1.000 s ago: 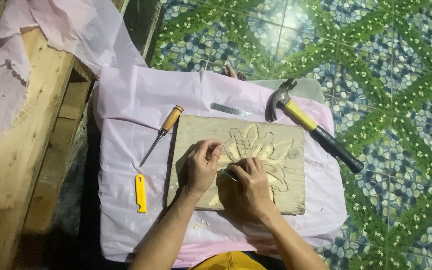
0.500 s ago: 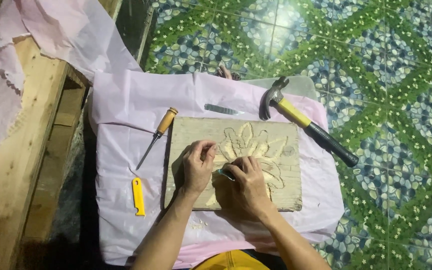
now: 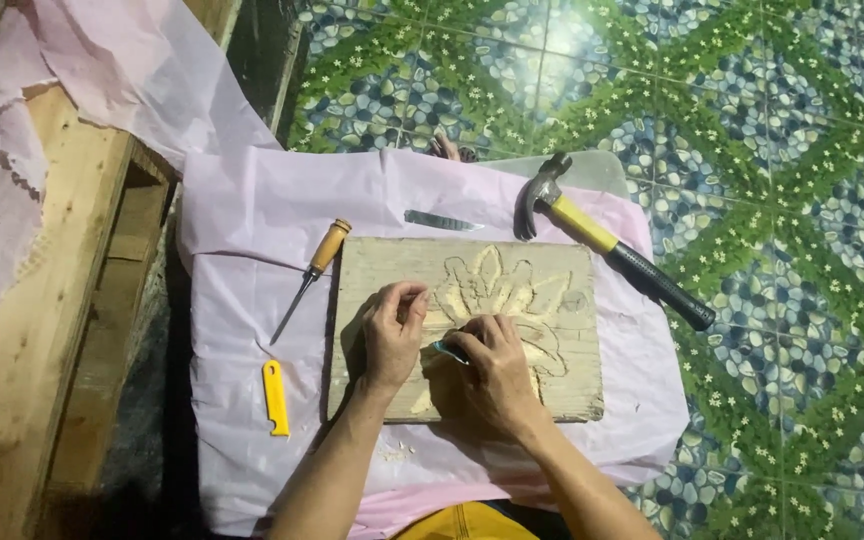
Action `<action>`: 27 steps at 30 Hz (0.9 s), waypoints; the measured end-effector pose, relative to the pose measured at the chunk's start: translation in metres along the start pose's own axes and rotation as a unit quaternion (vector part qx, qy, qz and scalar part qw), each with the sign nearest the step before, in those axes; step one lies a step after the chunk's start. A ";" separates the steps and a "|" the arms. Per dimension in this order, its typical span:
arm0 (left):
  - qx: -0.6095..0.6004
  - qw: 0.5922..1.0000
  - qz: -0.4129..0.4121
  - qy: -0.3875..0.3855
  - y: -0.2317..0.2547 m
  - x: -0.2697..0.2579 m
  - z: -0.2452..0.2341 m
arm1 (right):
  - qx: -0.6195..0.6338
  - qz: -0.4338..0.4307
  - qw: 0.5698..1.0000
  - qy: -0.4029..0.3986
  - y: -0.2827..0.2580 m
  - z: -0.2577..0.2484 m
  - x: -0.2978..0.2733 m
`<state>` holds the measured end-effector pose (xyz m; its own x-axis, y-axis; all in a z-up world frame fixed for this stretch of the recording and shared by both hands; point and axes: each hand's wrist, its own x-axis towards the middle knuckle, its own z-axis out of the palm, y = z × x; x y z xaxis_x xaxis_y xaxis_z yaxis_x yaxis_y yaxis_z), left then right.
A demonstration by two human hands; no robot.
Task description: The person carves a floral design into a wooden block using a hammer and chisel, then sands the surface.
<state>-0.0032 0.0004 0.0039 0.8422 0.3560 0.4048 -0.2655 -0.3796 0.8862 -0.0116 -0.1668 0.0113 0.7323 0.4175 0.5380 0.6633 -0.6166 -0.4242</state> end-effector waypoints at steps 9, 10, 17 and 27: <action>-0.021 0.999 -0.030 -0.001 0.004 0.002 0.001 | 0.013 0.000 1.000 0.003 0.005 -0.016 0.024; -0.021 0.999 -0.030 0.000 0.002 0.004 0.002 | 0.014 0.000 1.000 0.003 0.010 -0.011 0.024; -0.036 0.998 -0.053 -0.008 -0.001 0.001 -0.002 | 0.031 0.004 0.999 -0.007 0.019 0.005 0.004; -0.031 0.998 -0.051 -0.027 0.002 0.000 -0.004 | 0.064 0.073 0.995 -0.038 0.004 -0.001 -0.009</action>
<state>-0.0052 0.0035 0.0065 0.8899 0.3438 0.2998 -0.2033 -0.2895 0.9354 -0.0158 -0.1735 0.0056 0.8286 0.3813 0.4099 0.5596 -0.5858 -0.5863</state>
